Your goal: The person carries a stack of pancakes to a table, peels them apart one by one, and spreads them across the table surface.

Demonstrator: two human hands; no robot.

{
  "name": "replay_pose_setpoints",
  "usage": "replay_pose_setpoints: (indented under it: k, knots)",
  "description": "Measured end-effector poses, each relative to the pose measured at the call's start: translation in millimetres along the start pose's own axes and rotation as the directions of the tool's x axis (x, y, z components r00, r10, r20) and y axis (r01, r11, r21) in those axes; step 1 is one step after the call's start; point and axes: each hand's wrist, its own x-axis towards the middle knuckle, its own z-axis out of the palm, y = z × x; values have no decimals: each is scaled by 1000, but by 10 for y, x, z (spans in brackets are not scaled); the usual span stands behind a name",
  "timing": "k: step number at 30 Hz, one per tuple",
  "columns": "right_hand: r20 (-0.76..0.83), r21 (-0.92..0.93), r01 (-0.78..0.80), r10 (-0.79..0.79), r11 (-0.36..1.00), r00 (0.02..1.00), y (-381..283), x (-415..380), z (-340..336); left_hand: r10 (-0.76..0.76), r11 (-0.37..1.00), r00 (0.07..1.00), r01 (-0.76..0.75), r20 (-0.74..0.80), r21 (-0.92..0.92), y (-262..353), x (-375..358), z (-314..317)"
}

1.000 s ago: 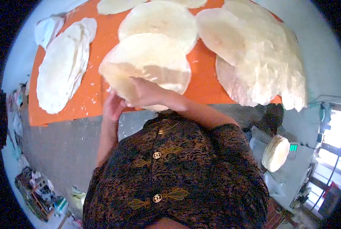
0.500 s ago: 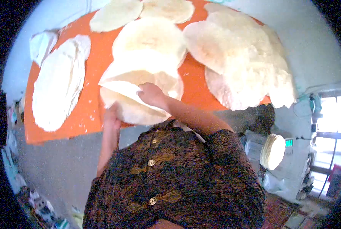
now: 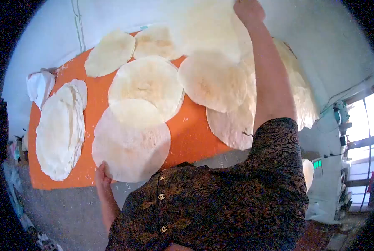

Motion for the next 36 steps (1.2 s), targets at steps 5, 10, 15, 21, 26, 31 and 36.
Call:
replay_pose_setpoints:
  k: [5, 10, 15, 21, 26, 31, 36]
  knots:
    - [364, -154, -11, 67, 988, 929, -81, -129, 457, -2, 999, 1000, 2, -14, -53, 99, -232, 399]
    - [654, 212, -202, 15, 956, 757, -367, -1462, 1681, 85, 994, 995, -88, -50, -71, 195, -527, 874]
    - [596, 642, -685, -786, 344, 163, -1992, -2405, 149, 172, 981, 985, -173, -17, -85, 461, -743, 1511]
    - [572, 815, -282, -781, 506, 251, -2303, -2443, -1038, 196, 979, 955, -203, 221, 8, 775, -828, 2122]
    - [615, 781, -319, -571, 537, 543, -2143, -2353, -429, 174, 978, 902, -204, 395, 36, 836, -676, 2432]
    - [649, 609, -25, -480, 793, 591, -1602, -1569, 903, 127, 977, 907, -184, 401, 106, 750, -513, 2293]
    - [281, 129, 372, -394, 919, 875, -648, -259, 941, 110, 959, 965, -167, 239, 230, 354, 158, 1761]
